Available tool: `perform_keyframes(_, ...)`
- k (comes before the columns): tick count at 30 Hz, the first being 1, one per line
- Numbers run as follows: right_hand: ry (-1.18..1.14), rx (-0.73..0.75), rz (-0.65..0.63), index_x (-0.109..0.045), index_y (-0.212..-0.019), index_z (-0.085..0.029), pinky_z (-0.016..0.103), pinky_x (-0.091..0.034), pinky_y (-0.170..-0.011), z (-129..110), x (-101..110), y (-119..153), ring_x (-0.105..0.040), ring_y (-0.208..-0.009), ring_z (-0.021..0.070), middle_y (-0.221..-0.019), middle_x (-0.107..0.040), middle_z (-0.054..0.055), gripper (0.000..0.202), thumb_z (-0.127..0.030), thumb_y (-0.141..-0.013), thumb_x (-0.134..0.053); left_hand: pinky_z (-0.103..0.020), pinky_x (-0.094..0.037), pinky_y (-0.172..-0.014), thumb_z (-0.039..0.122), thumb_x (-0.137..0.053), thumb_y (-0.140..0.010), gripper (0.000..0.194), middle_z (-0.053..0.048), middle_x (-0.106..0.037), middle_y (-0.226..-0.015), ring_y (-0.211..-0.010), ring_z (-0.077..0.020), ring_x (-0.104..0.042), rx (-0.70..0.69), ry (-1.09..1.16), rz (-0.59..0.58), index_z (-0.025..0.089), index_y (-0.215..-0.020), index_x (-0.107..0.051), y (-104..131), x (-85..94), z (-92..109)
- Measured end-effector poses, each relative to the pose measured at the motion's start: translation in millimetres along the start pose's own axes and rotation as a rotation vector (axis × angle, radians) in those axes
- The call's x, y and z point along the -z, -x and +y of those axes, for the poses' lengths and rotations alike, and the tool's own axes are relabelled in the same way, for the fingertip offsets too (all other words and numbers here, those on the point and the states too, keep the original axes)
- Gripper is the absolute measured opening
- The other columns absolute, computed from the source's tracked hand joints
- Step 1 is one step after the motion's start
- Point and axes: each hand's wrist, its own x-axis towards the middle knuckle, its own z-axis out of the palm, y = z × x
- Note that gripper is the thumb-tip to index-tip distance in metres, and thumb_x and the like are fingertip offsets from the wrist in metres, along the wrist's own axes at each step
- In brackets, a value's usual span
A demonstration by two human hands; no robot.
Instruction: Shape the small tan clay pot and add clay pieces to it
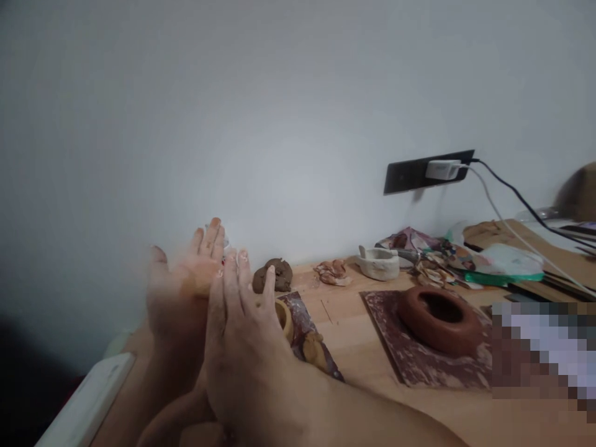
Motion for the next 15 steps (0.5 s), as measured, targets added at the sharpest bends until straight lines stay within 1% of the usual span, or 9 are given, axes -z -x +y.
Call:
perform_keyframes(2, -0.067, -0.05, -0.017, -0.025, -0.142, 0.012, 0.068, -0.024, -0.106, 8, 2, -6, -0.01, -0.14, 0.0453, -0.15, -0.015, 0.033, 0.068, -0.023, -0.088, -0.048, -0.035, -0.023, -0.115, 0.058, -0.019, -0.092, 0.064, -0.003, -0.042, -0.149, -0.14, -0.0165, -0.032, 0.087, 0.028, 0.007, 0.026, -0.147, -0.027, 5, -5.2, -6)
perform_keyframes(4, -0.17, -0.095, -0.034, -0.016, -0.144, 0.013, 0.07, -0.02, -0.106, 20, 2, -10, -0.002, -0.14, 0.0464, -0.15, -0.004, 0.034, 0.085, -0.031, -0.084, -0.058, -0.041, -0.027, -0.114, 0.06, -0.023, -0.092, 0.063, -0.004, -0.046, -0.146, -0.14, -0.021, -0.032, 0.185, 0.024, 0.049, 0.027, -0.146, -0.029, 10, -10.2, -14)
perform_keyframes(6, -0.307, -0.063, -0.035, -0.003, -0.147, 0.009, 0.068, -0.019, -0.107, 32, 3, -9, 0.005, -0.141, 0.044, -0.151, 0.004, 0.033, 0.105, -0.039, -0.078, -0.066, -0.042, -0.03, -0.113, 0.057, -0.027, -0.092, 0.061, -0.007, -0.05, -0.143, -0.138, -0.0231, -0.036, 0.223, 0.019, 0.099, 0.026, -0.144, -0.032, 13, -12.9, -21)
perform_keyframes(7, -0.382, -0.032, -0.022, 0.004, -0.148, 0.004, 0.066, -0.02, -0.109, 39, 4, -8, 0.005, -0.142, 0.0414, -0.153, 0.005, 0.03, 0.109, -0.042, -0.078, -0.066, -0.042, -0.03, -0.113, 0.055, -0.029, -0.093, 0.06, -0.008, -0.052, -0.141, -0.136, -0.0233, -0.038, 0.236, 0.025, 0.11, 0.024, -0.144, -0.033, 13, -13.1, -23)
perform_keyframes(9, -0.506, 0.017, 0.04, 0.016, -0.149, -0.007, 0.061, -0.024, -0.111, 50, 7, -4, 0.003, -0.144, 0.0348, -0.156, 0.001, 0.023, 0.104, -0.045, -0.085, -0.057, -0.04, -0.031, -0.112, 0.051, -0.029, -0.095, 0.059, -0.011, -0.054, -0.138, -0.132, -0.0231, -0.045, 0.265, 0.051, 0.113, 0.02, -0.145, -0.031, 10, -11.5, -24)
perform_keyframes(11, -0.562, 0.083, 0.127, 0.024, -0.147, -0.014, 0.057, -0.023, -0.113, 59, 8, -2, 0.003, -0.145, 0.0295, -0.159, -0.002, 0.017, 0.093, -0.046, -0.092, -0.044, -0.04, -0.033, -0.112, 0.049, -0.026, -0.096, 0.061, -0.013, -0.055, -0.137, -0.128, -0.0231, -0.05, 0.303, 0.092, 0.09, 0.017, -0.147, -0.025, 5, -8.3, -21)
perform_keyframes(13, -0.544, 0.182, 0.19, 0.028, -0.145, -0.014, 0.057, -0.018, -0.115, 65, 6, -5, 0.007, -0.145, 0.0272, -0.159, -0.002, 0.015, 0.09, -0.05, -0.094, -0.037, -0.042, -0.033, -0.111, 0.05, -0.023, -0.096, 0.062, -0.014, -0.056, -0.136, -0.127, -0.0236, -0.051, 0.348, 0.116, 0.062, 0.016, -0.147, -0.025, 1, -4.2, -17)
perform_keyframes(15, -0.479, 0.253, 0.214, 0.025, -0.146, -0.01, 0.057, -0.012, -0.116, 67, 1, -11, 0.011, -0.144, 0.0268, -0.158, -0.002, 0.018, 0.089, -0.053, -0.094, -0.033, -0.043, -0.033, -0.111, 0.053, -0.02, -0.095, 0.063, -0.013, -0.056, -0.135, -0.129, -0.0244, -0.049, 0.383, 0.115, 0.019, 0.017, -0.146, -0.03, -2, 0.6, -16)
